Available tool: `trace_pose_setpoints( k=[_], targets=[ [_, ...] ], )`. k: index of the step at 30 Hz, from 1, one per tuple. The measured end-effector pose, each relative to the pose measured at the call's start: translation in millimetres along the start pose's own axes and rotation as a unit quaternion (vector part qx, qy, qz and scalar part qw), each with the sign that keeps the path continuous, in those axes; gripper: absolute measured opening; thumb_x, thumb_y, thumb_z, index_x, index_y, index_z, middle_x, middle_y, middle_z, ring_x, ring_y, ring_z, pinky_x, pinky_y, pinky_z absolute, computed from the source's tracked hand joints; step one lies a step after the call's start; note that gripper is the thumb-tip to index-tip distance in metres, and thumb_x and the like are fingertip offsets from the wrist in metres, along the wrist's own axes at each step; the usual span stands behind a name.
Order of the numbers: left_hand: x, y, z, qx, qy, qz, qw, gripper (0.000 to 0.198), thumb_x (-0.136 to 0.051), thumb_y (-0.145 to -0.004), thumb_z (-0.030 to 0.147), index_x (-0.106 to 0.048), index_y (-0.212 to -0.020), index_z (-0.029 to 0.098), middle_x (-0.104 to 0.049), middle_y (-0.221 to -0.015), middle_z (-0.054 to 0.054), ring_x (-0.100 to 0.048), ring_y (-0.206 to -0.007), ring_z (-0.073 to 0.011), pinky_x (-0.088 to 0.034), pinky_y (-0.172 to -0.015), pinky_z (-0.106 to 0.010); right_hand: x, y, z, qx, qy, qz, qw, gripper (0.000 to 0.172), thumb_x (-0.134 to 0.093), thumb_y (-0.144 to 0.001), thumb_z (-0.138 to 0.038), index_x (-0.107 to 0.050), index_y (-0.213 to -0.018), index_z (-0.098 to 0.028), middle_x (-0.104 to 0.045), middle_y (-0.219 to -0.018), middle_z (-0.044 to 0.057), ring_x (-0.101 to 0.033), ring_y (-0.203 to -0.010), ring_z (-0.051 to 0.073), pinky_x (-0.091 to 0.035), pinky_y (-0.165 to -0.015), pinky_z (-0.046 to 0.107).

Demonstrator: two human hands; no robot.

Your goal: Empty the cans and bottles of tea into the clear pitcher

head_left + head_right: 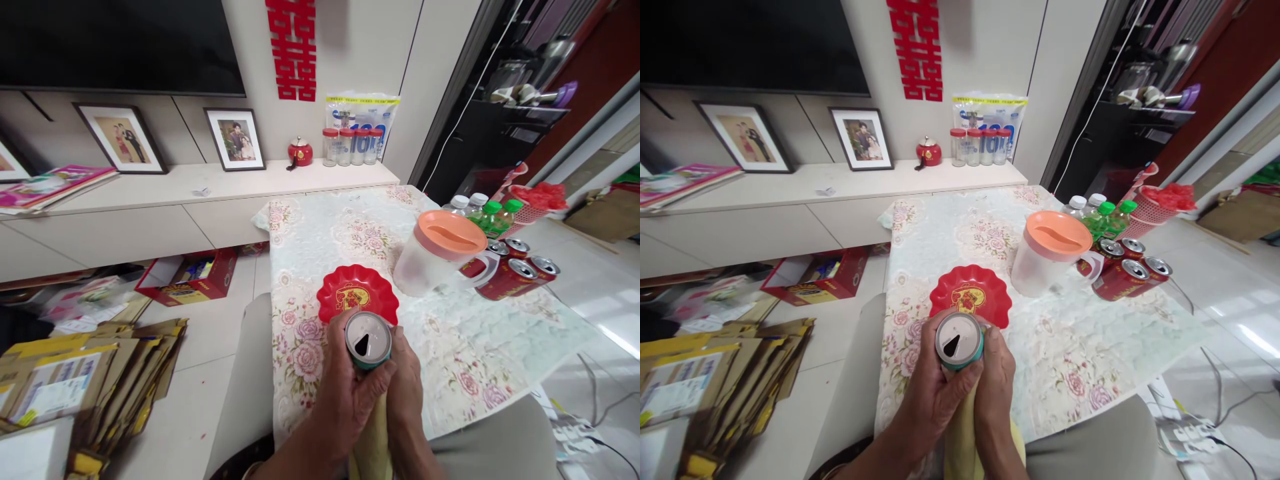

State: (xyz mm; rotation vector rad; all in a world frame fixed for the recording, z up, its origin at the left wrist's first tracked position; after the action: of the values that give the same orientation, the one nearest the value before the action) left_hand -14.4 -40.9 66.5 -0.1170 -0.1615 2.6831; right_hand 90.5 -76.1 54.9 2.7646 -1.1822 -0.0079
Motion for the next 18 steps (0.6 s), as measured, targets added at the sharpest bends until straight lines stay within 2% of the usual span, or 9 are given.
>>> trace_pose_setpoints(
  k=[3, 6, 10, 13, 15, 18],
  targets=[
    [0.8, -3, 7, -0.017, 0.023, -0.027, 0.999, 0.053, -0.070, -0.098, 0.046, -0.043, -0.140, 0.028, -0.063, -0.131, -0.009, -0.064, -0.122, -0.0280, -0.054, -0.107, -0.048, 3, 2, -5, 0.014, -0.024, -0.018, 0.999, 0.067, -0.051, -0.095, -0.075, -0.081, -0.117, -0.018, -0.079, -0.116, 0.012, -0.073, -0.108, 0.029, -0.060, -0.095, 0.041],
    [0.0, -4, 10, 0.002, 0.046, -0.052, 0.998, 0.055, -0.072, -0.097, 0.049, -0.044, -0.139, 0.028, -0.064, -0.126, -0.008, -0.066, -0.114, -0.0264, -0.056, -0.100, -0.044, 8, 2, -11, 0.043, -0.061, -0.034, 0.997, 0.060, -0.056, -0.096, -0.069, -0.080, -0.122, -0.021, -0.075, -0.129, 0.011, -0.071, -0.118, 0.029, -0.056, -0.105, 0.044],
    [1.9, -4, 13, 0.009, 0.049, -0.079, 0.996, 0.062, -0.075, -0.095, 0.050, -0.042, -0.142, 0.028, -0.062, -0.129, -0.008, -0.065, -0.114, -0.0260, -0.055, -0.100, -0.043, 11, -5, -23, 0.054, -0.061, -0.067, 0.994, 0.060, -0.058, -0.094, -0.070, -0.080, -0.123, -0.023, -0.073, -0.133, 0.010, -0.068, -0.124, 0.029, -0.053, -0.111, 0.045],
    [4.4, -5, 16, -0.014, 0.026, -0.106, 0.994, 0.061, -0.073, -0.097, 0.047, -0.041, -0.146, 0.029, -0.057, -0.138, -0.009, -0.062, -0.123, -0.0276, -0.052, -0.106, -0.045, 8, -14, -30, 0.024, -0.047, -0.122, 0.991, 0.064, -0.058, -0.092, -0.075, -0.082, -0.119, -0.022, -0.074, -0.131, 0.011, -0.067, -0.125, 0.030, -0.050, -0.114, 0.044],
    [6.3, -5, 18, -0.040, -0.004, -0.110, 0.993, 0.060, -0.071, -0.098, 0.046, -0.042, -0.148, 0.030, -0.054, -0.141, -0.009, -0.058, -0.129, -0.0293, -0.049, -0.110, -0.047, 6, -19, -29, -0.018, -0.049, -0.147, 0.988, 0.068, -0.059, -0.088, -0.079, -0.082, -0.116, -0.021, -0.076, -0.125, 0.011, -0.069, -0.118, 0.030, -0.053, -0.109, 0.042],
    [8.6, -5, 18, -0.078, -0.050, -0.094, 0.991, 0.060, -0.072, -0.097, 0.047, -0.043, -0.148, 0.033, -0.050, -0.142, -0.009, -0.051, -0.136, -0.0317, -0.044, -0.115, -0.050, 4, -24, -20, -0.066, -0.032, -0.138, 0.988, 0.070, -0.060, -0.083, -0.084, -0.084, -0.103, -0.020, -0.080, -0.103, 0.011, -0.073, -0.095, 0.027, -0.059, -0.088, 0.037]
  ],
)
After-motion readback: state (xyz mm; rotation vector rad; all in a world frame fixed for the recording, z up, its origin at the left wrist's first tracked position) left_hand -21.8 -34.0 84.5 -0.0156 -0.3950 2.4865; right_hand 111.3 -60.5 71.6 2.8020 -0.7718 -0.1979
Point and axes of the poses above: each hand's wrist, its own y-axis away from the middle knuckle, its own x-axis out of the back of the hand, z = x × y, the point moved 4 cm from there along -y, towards the middle knuckle
